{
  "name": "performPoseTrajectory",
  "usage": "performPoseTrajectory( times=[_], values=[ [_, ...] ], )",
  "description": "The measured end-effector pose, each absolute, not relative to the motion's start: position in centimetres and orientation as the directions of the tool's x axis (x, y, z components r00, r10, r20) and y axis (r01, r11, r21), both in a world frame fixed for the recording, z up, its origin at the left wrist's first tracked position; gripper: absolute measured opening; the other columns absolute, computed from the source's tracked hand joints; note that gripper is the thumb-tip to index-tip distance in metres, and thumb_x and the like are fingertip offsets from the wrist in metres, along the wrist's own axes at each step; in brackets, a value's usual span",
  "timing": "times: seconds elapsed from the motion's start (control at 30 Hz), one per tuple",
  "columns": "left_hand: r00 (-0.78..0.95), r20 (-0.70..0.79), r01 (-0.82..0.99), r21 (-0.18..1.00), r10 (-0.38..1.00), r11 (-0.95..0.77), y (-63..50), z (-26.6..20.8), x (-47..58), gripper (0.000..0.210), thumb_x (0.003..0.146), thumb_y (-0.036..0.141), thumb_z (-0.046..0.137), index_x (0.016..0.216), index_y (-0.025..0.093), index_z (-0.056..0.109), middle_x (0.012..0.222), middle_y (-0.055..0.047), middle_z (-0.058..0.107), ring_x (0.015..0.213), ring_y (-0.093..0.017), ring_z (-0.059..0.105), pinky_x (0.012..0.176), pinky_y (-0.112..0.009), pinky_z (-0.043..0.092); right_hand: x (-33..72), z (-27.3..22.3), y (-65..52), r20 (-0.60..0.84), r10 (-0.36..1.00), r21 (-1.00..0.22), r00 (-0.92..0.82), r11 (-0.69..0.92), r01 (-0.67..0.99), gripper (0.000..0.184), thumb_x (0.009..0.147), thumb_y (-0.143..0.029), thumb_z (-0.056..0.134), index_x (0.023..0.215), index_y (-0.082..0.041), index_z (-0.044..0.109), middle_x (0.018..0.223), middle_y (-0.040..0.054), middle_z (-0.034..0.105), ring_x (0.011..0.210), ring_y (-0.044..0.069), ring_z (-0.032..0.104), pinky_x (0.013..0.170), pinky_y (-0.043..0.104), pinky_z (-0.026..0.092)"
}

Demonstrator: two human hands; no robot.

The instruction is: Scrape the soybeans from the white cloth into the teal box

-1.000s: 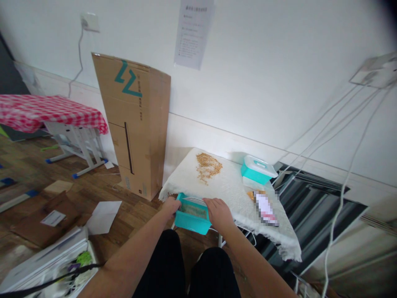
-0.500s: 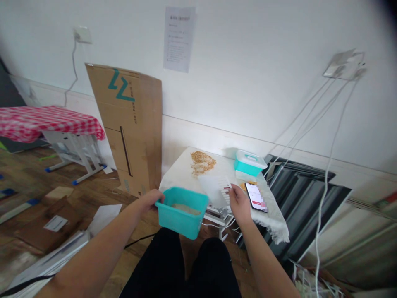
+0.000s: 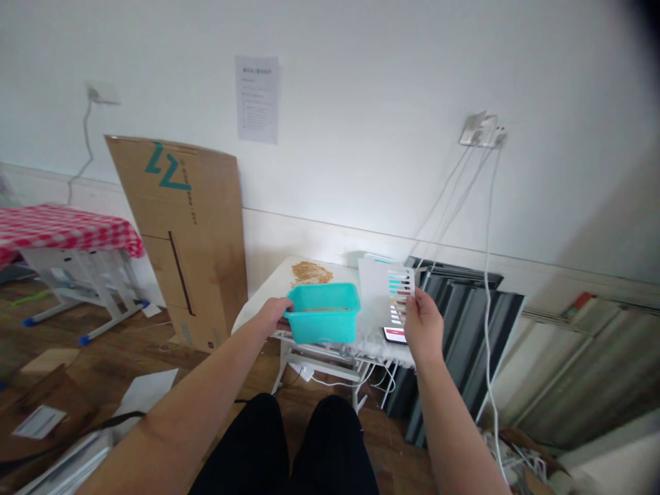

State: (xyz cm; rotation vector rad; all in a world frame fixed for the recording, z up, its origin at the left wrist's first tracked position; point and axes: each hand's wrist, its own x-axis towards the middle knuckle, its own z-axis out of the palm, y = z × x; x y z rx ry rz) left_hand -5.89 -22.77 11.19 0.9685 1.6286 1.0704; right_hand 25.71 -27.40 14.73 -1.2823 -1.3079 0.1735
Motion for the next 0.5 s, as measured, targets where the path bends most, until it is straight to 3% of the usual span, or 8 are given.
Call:
performPoseTrajectory(
  times=[0.2,0.5],
  values=[
    [-0.248,-0.328,0.010,0.940,0.911,0.341,-18.8,11.4,0.5,0.019,0.072,0.018,0.060,0.090,0.013,0.059,0.070,-0.008,0.069,0.064,-0.023,0.069,0.057,-0.033,0.059,28.1,15.6,-28.1,0.619,0.642,-0.749,0.453,0.309,0.586,0.048,0.088,-0.045,0.042,0.116,-0.013,0.065,0.104,0.0139,0.072,0.091,0.026,0.067,0.082,0.037,0.050],
    [-0.241,-0.285,0.215,0.916,0.928,0.338,-12.4,8.8,5.9,0.011,0.072,0.018,0.061,0.082,0.014,0.060,0.075,-0.009,0.070,0.063,-0.021,0.070,0.053,-0.028,0.057,32.5,11.6,-26.9,0.521,0.670,-0.800,0.528,0.169,0.575,0.052,0.089,-0.050,0.042,0.118,-0.014,0.065,0.105,0.0147,0.073,0.092,0.027,0.068,0.082,0.037,0.050]
  ],
)
